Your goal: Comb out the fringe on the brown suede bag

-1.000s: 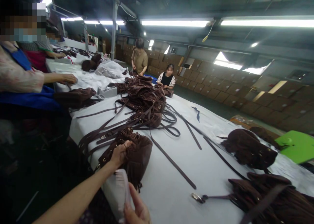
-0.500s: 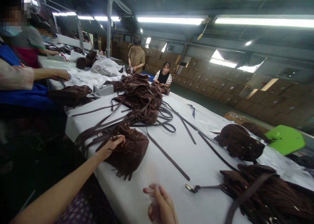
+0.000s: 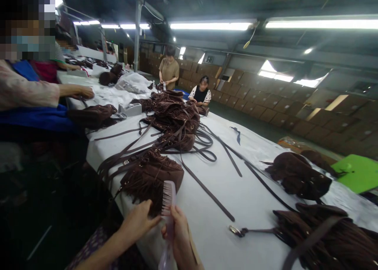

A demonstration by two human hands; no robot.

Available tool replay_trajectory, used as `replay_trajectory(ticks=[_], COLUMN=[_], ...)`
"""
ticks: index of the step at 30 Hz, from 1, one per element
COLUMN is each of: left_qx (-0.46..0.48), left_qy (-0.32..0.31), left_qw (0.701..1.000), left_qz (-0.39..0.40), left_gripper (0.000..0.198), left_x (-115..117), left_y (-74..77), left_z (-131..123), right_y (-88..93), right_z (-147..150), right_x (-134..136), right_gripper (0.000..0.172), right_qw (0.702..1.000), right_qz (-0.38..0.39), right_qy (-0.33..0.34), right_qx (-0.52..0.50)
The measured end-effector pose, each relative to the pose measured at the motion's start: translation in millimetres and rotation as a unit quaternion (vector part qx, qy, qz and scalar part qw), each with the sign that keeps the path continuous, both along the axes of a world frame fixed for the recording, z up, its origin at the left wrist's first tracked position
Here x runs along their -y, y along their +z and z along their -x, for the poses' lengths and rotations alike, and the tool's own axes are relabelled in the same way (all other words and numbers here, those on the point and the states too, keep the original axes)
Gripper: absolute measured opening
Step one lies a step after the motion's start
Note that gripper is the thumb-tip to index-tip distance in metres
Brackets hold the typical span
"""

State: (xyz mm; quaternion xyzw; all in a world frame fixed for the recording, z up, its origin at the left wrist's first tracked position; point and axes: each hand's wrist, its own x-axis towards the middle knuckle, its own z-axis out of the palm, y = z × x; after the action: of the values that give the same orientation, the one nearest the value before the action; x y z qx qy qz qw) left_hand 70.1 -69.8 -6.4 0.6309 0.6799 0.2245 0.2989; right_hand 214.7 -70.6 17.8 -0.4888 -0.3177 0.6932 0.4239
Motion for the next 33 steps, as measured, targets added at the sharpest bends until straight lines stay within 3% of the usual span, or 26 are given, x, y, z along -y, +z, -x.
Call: replay_trajectory(ticks=[2, 4, 8, 11, 14, 17, 20, 22, 24, 25, 26, 28, 29, 31, 32, 33], left_qx=[-0.048, -0.06, -0.035, 0.002, 0.011, -0.026, -0.052, 0.028, 0.201, 0.294, 0.371, 0.456, 0.456, 0.413, 0.384, 0.359], left_qy=[-0.007, -0.02, -0.107, -0.16, -0.192, -0.199, -0.214, -0.183, -0.092, -0.056, -0.046, -0.119, -0.168, -0.194, -0.17, -0.126], left_qw=[0.999, 0.998, 0.994, 0.986, 0.978, 0.976, 0.97, 0.971, 0.959, 0.94, 0.917, 0.881, 0.874, 0.89, 0.907, 0.922], left_qz=[0.013, 0.021, 0.007, -0.035, -0.081, -0.089, -0.108, -0.151, -0.177, -0.166, -0.136, -0.048, -0.014, -0.013, -0.039, -0.074], left_gripper=[0.029, 0.024, 0.023, 0.028, 0.031, 0.033, 0.032, 0.031, 0.022, 0.019, 0.03, 0.061, 0.065, 0.038, 0.022, 0.02], left_x=[-5, -11, -15, -13, -16, -22, -29, -31, -31, -29, -27, -21, -18, -18, -21, -26], left_y=[4.8, 7.9, 14.0, 24.7, 41.7, 63.2, 87.7, 102.3, 109.8, 109.3, 105.4, 88.8, 77.3, 52.9, 41.8, 32.3], left_z=[-11, -13, -2, 8, 12, 13, 22, 35, 46, 49, 50, 41, 34, 16, 7, 1], right_y=[3.1, 5.5, 16.6, 29.6, 34.2, 26.5, 16.1, 13.4, 16.1, 19.5, 24.0, 35.1, 40.7, 49.3, 51.4, 51.5], right_z=[-1, -6, -31, -47, -39, -13, 4, 4, 0, -2, -4, -3, -2, -1, -1, -2], right_x=[2, 2, -8, -23, -36, -36, -28, -22, -19, -17, -17, -16, -15, -11, -6, 0], right_gripper=[0.051, 0.052, 0.044, 0.029, 0.041, 0.054, 0.05, 0.054, 0.061, 0.064, 0.067, 0.07, 0.071, 0.073, 0.074, 0.074], right_qw=[1.0, 0.994, 0.929, 0.894, 0.873, 0.88, 0.906, 0.929, 0.961, 0.975, 0.984, 0.989, 0.989, 0.985, 0.982, 0.978], right_qz=[-0.006, -0.047, -0.196, -0.263, -0.31, -0.308, -0.258, -0.212, -0.156, -0.13, -0.109, -0.096, -0.099, -0.111, -0.116, -0.116], right_qy=[0.019, 0.058, 0.067, 0.055, 0.099, 0.159, 0.185, 0.181, 0.161, 0.148, 0.133, 0.107, 0.104, 0.125, 0.146, 0.172], right_qx=[0.006, 0.076, 0.306, 0.359, 0.364, 0.325, 0.28, 0.242, 0.16, 0.106, 0.052, -0.025, -0.045, -0.046, -0.029, -0.003])
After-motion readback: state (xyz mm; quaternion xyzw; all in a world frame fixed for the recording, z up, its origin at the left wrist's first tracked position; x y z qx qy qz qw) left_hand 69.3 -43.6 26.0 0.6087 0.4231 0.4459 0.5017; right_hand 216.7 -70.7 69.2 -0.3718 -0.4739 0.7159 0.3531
